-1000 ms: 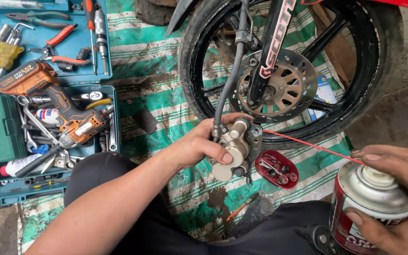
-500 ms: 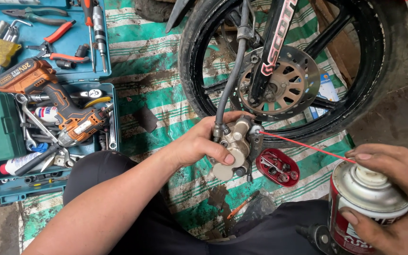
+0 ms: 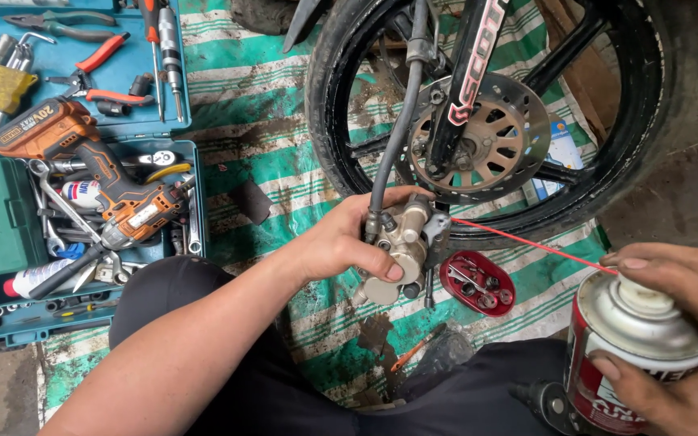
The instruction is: Cleaning and lubricating a motorcycle brake caliper using a spray lubricant and a ratchet wrench.
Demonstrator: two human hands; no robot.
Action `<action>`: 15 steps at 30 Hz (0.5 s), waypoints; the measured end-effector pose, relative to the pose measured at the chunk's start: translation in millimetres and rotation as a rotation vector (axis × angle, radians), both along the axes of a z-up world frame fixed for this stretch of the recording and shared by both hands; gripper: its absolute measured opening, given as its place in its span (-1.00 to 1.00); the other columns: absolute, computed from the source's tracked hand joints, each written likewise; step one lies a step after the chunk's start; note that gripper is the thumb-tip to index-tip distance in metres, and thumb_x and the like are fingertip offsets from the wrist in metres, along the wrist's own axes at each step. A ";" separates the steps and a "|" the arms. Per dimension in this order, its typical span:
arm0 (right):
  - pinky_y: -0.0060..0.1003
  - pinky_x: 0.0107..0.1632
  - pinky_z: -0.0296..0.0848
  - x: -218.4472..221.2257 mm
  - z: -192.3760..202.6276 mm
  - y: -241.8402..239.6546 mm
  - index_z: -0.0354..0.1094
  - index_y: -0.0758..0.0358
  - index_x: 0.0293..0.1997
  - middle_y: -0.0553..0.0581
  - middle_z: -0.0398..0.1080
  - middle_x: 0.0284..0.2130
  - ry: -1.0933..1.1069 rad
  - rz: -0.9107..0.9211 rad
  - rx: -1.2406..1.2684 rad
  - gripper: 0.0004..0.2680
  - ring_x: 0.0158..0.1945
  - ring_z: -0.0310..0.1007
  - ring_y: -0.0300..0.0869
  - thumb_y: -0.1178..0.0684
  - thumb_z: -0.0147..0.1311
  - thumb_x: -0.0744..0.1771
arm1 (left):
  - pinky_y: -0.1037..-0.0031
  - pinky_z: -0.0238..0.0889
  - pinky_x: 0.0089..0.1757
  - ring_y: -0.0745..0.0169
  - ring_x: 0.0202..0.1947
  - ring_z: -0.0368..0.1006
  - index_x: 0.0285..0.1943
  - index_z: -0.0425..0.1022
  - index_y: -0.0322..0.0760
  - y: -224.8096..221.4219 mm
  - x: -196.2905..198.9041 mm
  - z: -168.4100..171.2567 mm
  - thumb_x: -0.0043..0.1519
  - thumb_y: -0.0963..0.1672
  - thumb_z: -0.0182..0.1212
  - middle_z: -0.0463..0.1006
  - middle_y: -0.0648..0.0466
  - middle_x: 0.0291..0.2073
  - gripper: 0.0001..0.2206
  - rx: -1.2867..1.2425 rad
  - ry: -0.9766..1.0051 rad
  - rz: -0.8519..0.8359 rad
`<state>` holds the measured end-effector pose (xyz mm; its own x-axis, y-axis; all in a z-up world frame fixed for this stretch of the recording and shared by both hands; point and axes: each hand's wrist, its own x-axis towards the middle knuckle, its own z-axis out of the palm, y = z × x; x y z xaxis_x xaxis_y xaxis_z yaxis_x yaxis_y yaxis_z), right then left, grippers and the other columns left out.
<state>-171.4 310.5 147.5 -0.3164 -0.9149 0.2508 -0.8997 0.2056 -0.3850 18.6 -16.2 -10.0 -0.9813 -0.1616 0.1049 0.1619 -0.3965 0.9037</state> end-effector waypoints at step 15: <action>-0.19 0.04 0.68 18.8 -16.9 -4.6 0.35 0.36 0.29 0.51 0.44 0.28 0.076 -0.004 -0.042 -0.32 0.05 0.67 0.05 0.14 0.48 0.02 | 0.49 0.50 -0.14 0.24 -0.23 0.67 0.43 0.52 -0.35 16.5 6.2 38.7 -0.06 -0.14 0.56 0.78 0.01 -0.18 -0.25 -0.186 -0.333 0.183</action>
<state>-152.6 305.8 130.6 -0.2990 -0.9017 0.3123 -0.9257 0.1946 -0.3243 24.8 0.4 28.7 -0.9234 -0.3448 -0.1687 -0.0979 -0.2133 0.9721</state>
